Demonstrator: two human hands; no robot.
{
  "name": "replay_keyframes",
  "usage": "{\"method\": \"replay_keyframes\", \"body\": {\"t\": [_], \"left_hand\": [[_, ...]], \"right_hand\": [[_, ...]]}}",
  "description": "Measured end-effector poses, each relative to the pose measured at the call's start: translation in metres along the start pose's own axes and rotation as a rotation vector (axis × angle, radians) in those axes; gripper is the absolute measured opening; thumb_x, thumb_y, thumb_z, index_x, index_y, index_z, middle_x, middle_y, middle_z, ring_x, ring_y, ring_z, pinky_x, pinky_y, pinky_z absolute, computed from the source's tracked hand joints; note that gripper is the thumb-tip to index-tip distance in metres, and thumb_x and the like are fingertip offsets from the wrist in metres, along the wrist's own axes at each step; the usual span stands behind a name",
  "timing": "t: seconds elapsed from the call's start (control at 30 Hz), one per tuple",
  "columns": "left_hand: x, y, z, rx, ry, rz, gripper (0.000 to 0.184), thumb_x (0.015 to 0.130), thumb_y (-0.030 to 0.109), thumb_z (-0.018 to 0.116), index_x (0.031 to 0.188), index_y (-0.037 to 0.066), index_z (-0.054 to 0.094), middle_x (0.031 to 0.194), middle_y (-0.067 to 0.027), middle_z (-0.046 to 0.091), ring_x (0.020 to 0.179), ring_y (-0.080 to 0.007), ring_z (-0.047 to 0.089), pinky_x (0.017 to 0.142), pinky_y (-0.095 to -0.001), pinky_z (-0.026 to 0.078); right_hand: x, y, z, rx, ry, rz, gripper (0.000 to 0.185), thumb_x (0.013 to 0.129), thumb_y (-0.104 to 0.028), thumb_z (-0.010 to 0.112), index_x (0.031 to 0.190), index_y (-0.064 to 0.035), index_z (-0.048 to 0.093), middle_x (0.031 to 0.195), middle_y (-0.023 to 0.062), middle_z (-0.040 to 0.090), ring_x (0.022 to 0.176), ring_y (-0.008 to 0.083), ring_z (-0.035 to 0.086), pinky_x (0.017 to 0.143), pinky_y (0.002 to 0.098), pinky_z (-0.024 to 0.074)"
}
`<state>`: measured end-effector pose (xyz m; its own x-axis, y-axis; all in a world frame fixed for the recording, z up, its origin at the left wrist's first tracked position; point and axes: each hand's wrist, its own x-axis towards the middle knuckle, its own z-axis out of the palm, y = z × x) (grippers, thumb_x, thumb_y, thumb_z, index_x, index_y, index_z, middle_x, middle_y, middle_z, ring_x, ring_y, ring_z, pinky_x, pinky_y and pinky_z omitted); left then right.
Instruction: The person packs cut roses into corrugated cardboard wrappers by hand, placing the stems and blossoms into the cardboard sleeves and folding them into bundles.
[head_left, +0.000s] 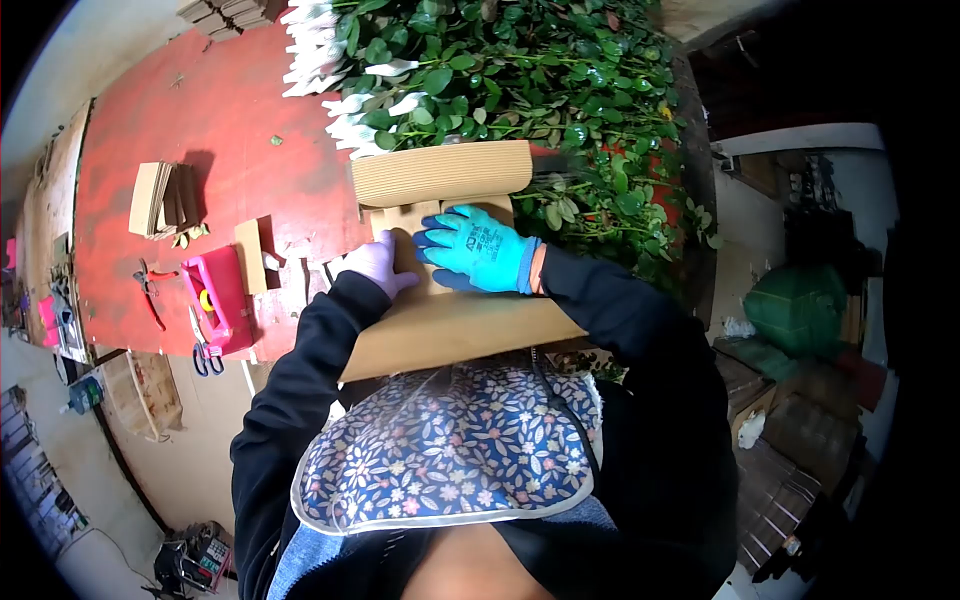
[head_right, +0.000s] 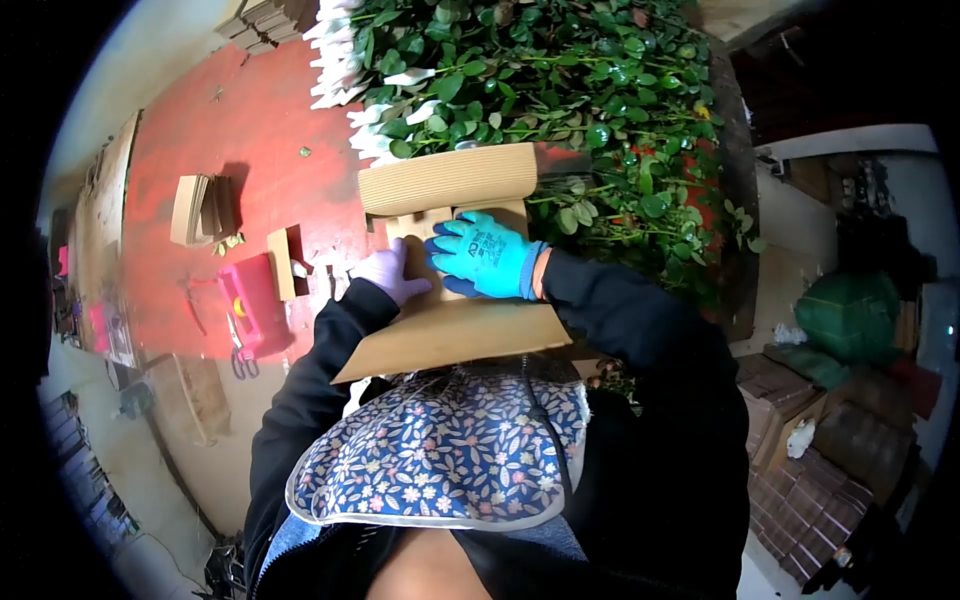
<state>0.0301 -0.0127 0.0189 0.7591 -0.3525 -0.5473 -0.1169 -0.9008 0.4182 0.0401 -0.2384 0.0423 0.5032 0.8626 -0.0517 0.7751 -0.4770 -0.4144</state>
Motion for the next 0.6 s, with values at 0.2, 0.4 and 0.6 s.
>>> {"method": "replay_keyframes", "body": {"t": [0.2,0.4,0.6], "left_hand": [[0.01,-0.011,0.01,0.061,-0.03,-0.032,0.07,0.074,0.047,0.077,0.12,0.002,0.047,0.097,-0.0214,0.068,0.09,-0.0383,0.067,0.077,-0.0464,0.053],[0.02,-0.01,0.003,0.084,-0.125,-0.076,0.079,0.075,0.047,0.075,0.131,0.001,0.043,0.103,-0.0213,0.067,0.096,-0.0366,0.066,0.081,-0.0453,0.053],[0.013,-0.007,0.006,0.114,-0.076,-0.048,0.086,0.074,0.046,0.076,0.134,-0.004,0.041,0.101,-0.0226,0.068,0.093,-0.0377,0.066,0.081,-0.0448,0.054]], "right_hand": [[-0.015,-0.023,-0.055,0.902,-0.377,0.264,0.06,0.086,-0.049,0.063,0.127,-0.0053,0.057,0.119,0.0174,0.064,0.112,0.0351,0.059,0.096,0.0421,0.0461],[-0.018,-0.035,-0.029,0.114,-0.298,0.16,0.034,0.081,-0.036,0.068,0.097,-0.0073,0.059,0.08,0.0104,0.061,0.076,0.0301,0.063,0.067,0.0441,0.0469],[-0.034,-0.064,0.002,-0.135,-0.048,0.149,0.012,0.084,-0.025,0.058,0.086,-0.013,0.057,0.077,0.0029,0.058,0.069,0.0204,0.06,0.062,0.0378,0.0421]]}}
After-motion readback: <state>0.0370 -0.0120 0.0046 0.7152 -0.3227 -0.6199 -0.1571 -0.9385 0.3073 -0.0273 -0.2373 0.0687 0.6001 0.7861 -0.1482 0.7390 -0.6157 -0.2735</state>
